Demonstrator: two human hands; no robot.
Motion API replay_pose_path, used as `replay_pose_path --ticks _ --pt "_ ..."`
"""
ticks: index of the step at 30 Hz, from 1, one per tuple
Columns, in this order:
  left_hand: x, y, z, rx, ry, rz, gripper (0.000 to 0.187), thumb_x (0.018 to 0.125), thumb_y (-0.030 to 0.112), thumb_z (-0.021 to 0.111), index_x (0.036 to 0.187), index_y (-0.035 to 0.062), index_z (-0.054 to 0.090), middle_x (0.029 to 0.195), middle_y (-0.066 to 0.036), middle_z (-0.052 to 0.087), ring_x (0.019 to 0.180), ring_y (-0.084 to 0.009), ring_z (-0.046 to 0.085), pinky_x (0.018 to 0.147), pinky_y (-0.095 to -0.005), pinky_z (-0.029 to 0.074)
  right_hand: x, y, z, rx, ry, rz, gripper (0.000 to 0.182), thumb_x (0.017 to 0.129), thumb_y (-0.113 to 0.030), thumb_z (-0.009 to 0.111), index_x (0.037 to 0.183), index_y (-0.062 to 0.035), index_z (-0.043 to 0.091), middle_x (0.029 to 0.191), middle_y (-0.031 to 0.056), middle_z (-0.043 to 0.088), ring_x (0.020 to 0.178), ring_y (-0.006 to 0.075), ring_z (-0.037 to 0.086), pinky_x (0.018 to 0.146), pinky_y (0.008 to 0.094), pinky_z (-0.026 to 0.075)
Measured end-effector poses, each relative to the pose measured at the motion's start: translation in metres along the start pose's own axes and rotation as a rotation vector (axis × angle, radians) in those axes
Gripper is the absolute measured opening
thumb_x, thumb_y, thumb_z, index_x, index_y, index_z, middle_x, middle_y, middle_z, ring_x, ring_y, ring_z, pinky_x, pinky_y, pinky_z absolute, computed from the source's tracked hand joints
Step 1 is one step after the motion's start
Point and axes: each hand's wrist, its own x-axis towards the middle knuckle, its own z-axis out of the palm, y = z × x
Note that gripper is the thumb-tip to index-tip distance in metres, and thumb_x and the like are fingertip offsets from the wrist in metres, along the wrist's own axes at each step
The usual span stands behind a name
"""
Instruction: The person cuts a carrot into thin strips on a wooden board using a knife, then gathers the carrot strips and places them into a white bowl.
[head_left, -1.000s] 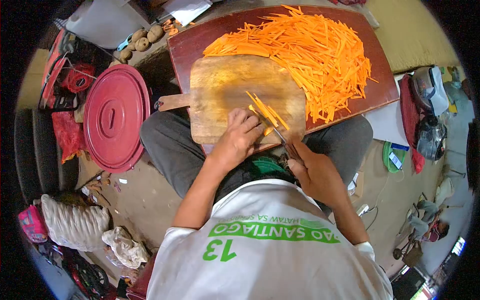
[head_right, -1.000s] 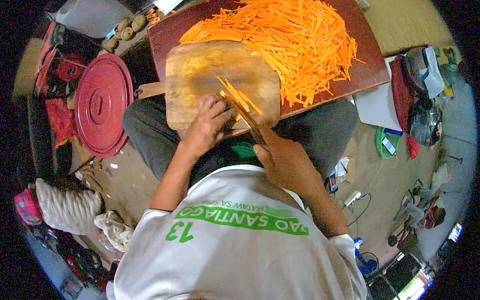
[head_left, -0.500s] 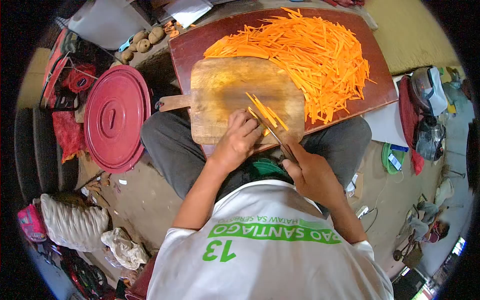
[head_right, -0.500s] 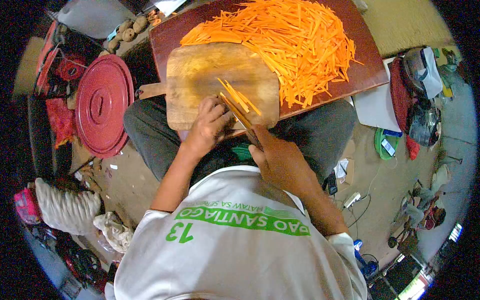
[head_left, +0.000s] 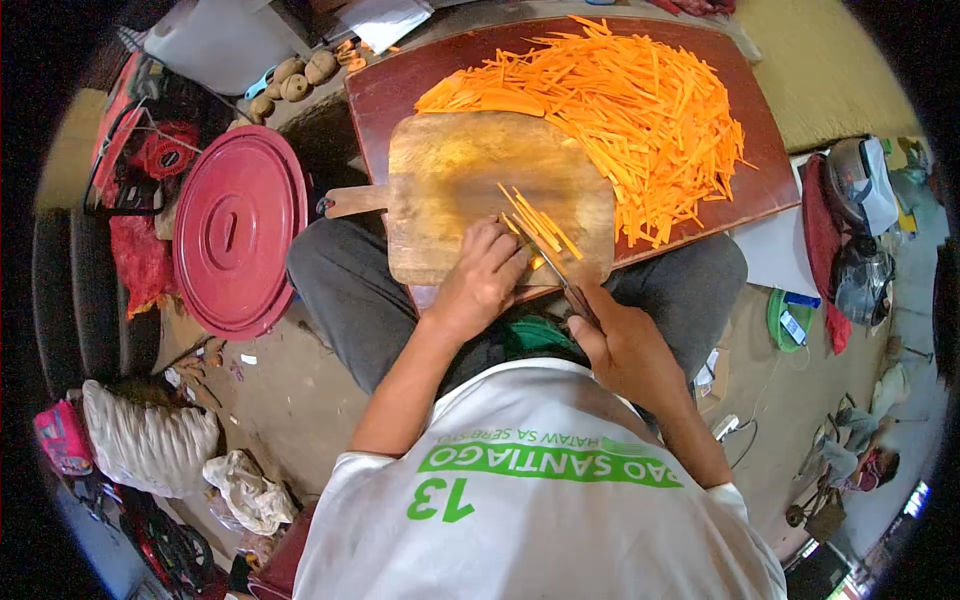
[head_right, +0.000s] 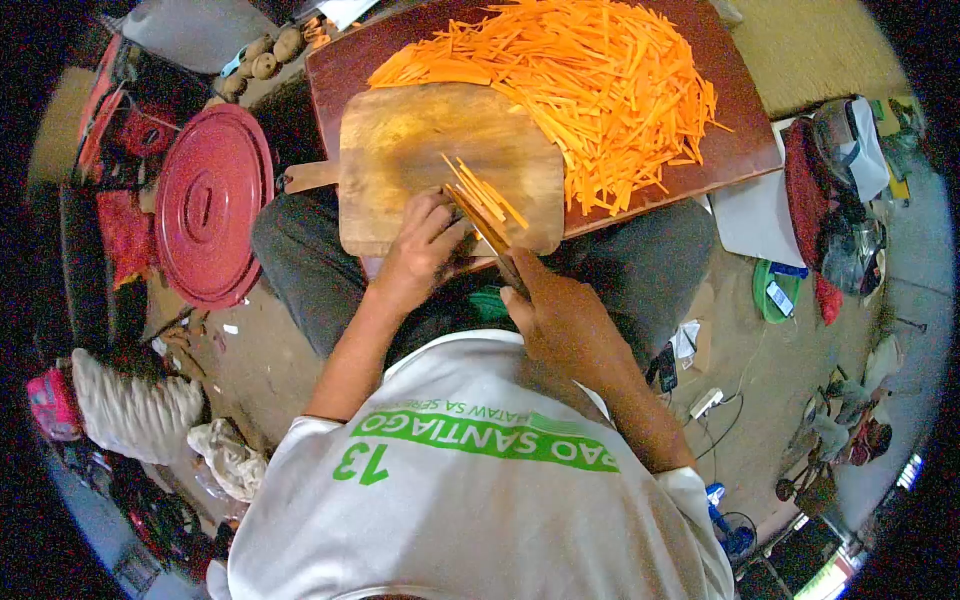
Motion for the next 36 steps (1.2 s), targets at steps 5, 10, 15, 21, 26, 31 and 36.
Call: replay_pose_path --ticks 5,10,15,21,26,31,36 --pt "0.000 0.003 -0.002 -0.020 -0.008 -0.014 0.056 0.064 0.014 0.091 0.115 -0.0027 0.073 0.115 -0.020 0.066 0.121 -0.0471 0.061 0.104 -0.0584 0.050 0.041 0.008 0.021 -0.019 0.117 -0.202 0.031 0.105 -0.020 0.064 0.126 -0.0002 0.056 0.092 0.0322 0.071 0.088 0.0546 0.071 0.074 0.0619 0.057" --pt "0.006 0.008 -0.006 -0.028 0.003 -0.015 0.041 0.072 0.015 0.084 0.108 -0.0023 0.074 0.108 -0.018 0.060 0.113 -0.0430 0.060 0.105 -0.0567 0.049 0.063 0.010 0.024 -0.023 0.167 -0.306 0.030 0.104 -0.019 0.064 0.127 -0.0016 0.057 0.093 0.0318 0.072 0.090 0.0550 0.071 0.076 0.0642 0.055" --pt "0.000 0.002 0.000 -0.015 0.019 0.003 0.043 0.072 0.014 0.085 0.111 -0.0024 0.073 0.108 -0.017 0.061 0.113 -0.0420 0.060 0.107 -0.0573 0.049 0.012 0.003 0.001 0.046 0.057 -0.114 0.030 0.105 -0.022 0.063 0.128 -0.0026 0.057 0.096 0.0322 0.072 0.093 0.0546 0.071 0.077 0.0646 0.055" --pt "0.000 0.005 -0.001 -0.009 -0.012 -0.009 0.043 0.073 0.013 0.085 0.111 -0.0026 0.073 0.110 -0.018 0.062 0.115 -0.0425 0.061 0.109 -0.0579 0.048 0.053 0.012 0.021 0.050 0.112 -0.214 0.033 0.106 -0.023 0.063 0.131 -0.0023 0.056 0.096 0.0326 0.072 0.094 0.0535 0.072 0.077 0.0638 0.055" --pt "-0.001 0.002 0.000 0.002 0.011 0.015 0.057 0.066 0.013 0.091 0.118 -0.0016 0.072 0.115 -0.020 0.065 0.116 -0.0465 0.061 0.102 -0.0567 0.051 0.071 0.010 0.020 0.050 0.112 -0.278 0.036 0.107 -0.016 0.061 0.139 0.0003 0.056 0.104 0.0320 0.071 0.099 0.0531 0.070 0.082 0.0569 0.055" --pt "-0.005 -0.002 0.003 0.003 0.008 0.015 0.051 0.067 0.013 0.090 0.112 -0.0020 0.072 0.110 -0.020 0.063 0.115 -0.0463 0.062 0.104 -0.0589 0.051 0.021 0.008 0.010 0.116 0.112 -0.166 0.027 0.107 -0.023 0.064 0.124 -0.0017 0.061 0.095 0.0321 0.071 0.096 0.0551 0.070 0.082 0.0597 0.057" --pt "-0.007 -0.003 0.009 -0.022 0.026 0.011 0.059 0.062 0.011 0.093 0.116 -0.0021 0.072 0.114 -0.021 0.066 0.116 -0.0487 0.063 0.105 -0.0602 0.052 0.032 0.006 0.019 0.144 0.169 -0.238 0.027 0.107 -0.021 0.063 0.124 -0.0001 0.060 0.096 0.0323 0.072 0.099 0.0551 0.070 0.083 0.0601 0.056"
